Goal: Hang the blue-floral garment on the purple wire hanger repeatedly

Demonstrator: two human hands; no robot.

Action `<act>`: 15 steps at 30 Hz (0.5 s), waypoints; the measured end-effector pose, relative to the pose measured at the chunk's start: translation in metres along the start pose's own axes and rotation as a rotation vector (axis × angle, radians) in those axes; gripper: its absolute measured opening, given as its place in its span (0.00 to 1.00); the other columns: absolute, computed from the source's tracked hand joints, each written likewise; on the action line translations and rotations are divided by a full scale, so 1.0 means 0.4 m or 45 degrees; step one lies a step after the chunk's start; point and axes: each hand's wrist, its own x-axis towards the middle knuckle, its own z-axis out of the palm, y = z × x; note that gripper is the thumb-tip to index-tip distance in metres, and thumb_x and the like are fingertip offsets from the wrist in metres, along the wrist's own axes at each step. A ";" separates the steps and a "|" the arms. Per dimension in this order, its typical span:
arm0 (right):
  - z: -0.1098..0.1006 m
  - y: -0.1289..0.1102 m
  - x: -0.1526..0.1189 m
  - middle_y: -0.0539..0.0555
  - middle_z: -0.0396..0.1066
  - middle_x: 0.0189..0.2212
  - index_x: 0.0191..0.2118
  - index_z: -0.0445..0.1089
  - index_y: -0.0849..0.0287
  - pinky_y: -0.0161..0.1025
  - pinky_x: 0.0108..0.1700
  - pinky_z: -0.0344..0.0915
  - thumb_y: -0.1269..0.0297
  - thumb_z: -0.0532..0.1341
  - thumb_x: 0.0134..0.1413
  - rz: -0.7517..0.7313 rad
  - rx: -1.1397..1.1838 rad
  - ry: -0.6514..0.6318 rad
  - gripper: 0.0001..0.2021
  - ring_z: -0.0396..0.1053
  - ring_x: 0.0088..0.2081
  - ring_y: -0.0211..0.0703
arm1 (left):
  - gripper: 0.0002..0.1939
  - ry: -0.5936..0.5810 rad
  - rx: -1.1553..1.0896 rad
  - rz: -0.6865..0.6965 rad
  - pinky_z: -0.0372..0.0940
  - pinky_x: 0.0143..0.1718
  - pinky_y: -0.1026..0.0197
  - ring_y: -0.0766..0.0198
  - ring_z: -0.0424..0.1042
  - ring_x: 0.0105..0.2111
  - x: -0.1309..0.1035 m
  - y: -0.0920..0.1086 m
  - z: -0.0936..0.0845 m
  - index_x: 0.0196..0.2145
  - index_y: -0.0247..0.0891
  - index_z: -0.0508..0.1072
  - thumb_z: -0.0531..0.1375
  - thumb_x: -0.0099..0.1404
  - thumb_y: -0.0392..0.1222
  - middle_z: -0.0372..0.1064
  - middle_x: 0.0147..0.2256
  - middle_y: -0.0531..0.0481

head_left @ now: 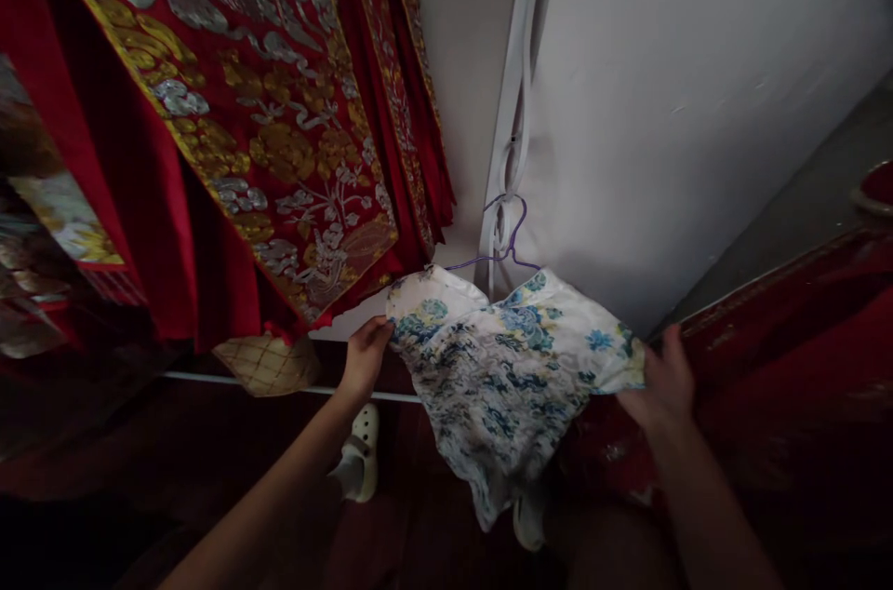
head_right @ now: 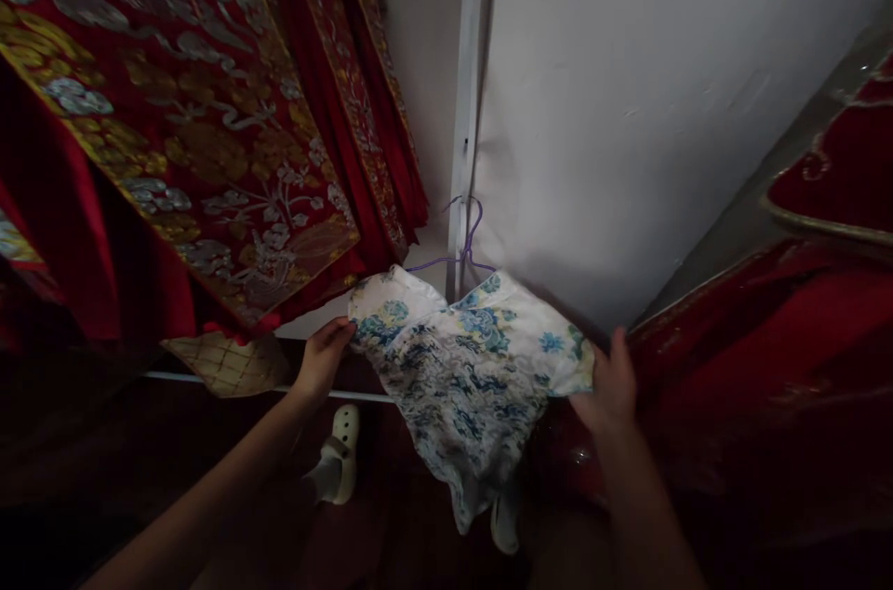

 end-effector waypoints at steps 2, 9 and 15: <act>-0.011 -0.037 -0.022 0.56 0.78 0.30 0.40 0.76 0.56 0.45 0.33 0.71 0.40 0.63 0.49 0.068 0.187 -0.009 0.24 0.77 0.37 0.55 | 0.17 0.007 -0.009 0.013 0.63 0.35 0.64 0.63 0.69 0.33 -0.009 0.010 0.009 0.33 0.35 0.74 0.67 0.53 0.51 0.72 0.31 0.50; 0.037 -0.174 -0.045 0.50 0.73 0.21 0.30 0.74 0.58 0.37 0.26 0.69 0.51 0.73 0.37 0.159 0.429 0.215 0.17 0.72 0.24 0.44 | 0.29 -0.097 0.159 0.428 0.67 0.52 0.50 0.53 0.69 0.52 -0.045 0.096 0.061 0.60 0.40 0.64 0.61 0.63 0.48 0.62 0.60 0.38; 0.021 -0.188 -0.174 0.47 0.70 0.19 0.33 0.74 0.59 0.32 0.19 0.64 0.49 0.75 0.32 0.333 0.450 0.321 0.23 0.67 0.19 0.39 | 0.43 -0.356 0.982 1.110 0.48 0.66 0.39 0.46 0.43 0.69 -0.066 0.183 0.087 0.71 0.44 0.40 0.59 0.65 0.40 0.40 0.70 0.39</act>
